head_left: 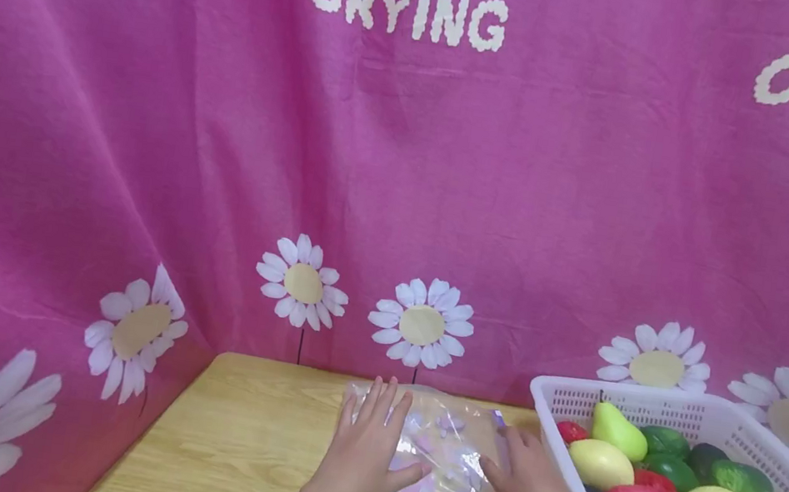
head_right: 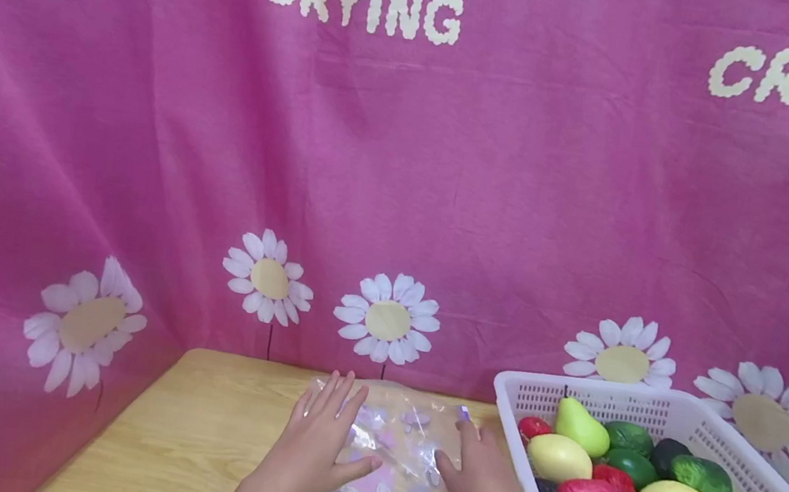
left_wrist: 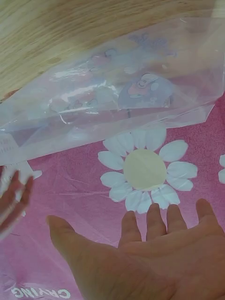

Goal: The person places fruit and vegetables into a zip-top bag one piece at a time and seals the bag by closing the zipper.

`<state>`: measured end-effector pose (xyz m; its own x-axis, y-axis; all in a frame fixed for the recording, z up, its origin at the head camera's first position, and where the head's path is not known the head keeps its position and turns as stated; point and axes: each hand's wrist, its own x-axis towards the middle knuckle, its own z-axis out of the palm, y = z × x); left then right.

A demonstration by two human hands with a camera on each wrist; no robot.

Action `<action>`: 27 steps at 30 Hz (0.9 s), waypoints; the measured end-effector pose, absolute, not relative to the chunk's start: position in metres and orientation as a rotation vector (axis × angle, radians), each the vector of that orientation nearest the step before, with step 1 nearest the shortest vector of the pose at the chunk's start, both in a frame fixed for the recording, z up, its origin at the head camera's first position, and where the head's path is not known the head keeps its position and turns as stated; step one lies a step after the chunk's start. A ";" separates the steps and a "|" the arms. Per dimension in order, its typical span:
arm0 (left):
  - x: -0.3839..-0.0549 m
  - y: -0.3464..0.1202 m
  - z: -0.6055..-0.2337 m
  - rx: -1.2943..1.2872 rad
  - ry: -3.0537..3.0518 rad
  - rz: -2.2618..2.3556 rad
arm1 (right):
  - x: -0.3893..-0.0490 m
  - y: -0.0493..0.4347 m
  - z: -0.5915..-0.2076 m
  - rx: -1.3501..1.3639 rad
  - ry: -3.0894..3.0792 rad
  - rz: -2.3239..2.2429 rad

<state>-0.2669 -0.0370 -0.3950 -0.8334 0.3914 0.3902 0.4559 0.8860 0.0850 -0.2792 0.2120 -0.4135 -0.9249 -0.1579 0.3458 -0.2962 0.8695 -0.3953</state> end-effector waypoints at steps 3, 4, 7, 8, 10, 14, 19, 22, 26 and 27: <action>-0.267 -0.036 -0.395 -0.630 -2.701 -0.273 | -0.283 0.217 -0.420 0.254 -2.773 0.710; -0.267 -0.036 -0.396 -0.630 -2.702 -0.281 | -0.284 0.219 -0.422 0.235 -2.771 0.742; -0.267 -0.036 -0.396 -0.632 -2.683 -0.291 | -0.288 0.221 -0.425 0.207 -2.734 0.859; -0.267 -0.035 -0.396 -0.636 -2.672 -0.291 | -0.288 0.221 -0.425 0.197 -2.718 0.904; -0.267 -0.034 -0.396 -0.651 -2.649 -0.306 | -0.289 0.220 -0.424 0.187 -2.680 1.002; -0.264 -0.029 -0.394 -0.724 -2.628 -0.460 | -0.289 0.214 -0.417 0.102 -2.605 1.282; -0.256 -0.019 -0.392 -0.800 -2.644 -0.832 | -0.284 0.205 -0.404 0.078 -2.412 1.989; -0.252 -0.012 -0.392 -0.790 -2.661 -0.955 | -0.280 0.202 -0.399 0.173 -2.258 2.418; -0.248 -0.006 -0.394 -0.756 -2.648 -1.000 | -0.276 0.193 -0.397 0.304 -2.201 2.640; -0.247 -0.005 -0.394 -0.744 -2.637 -1.011 | -0.275 0.191 -0.397 0.343 -2.212 2.636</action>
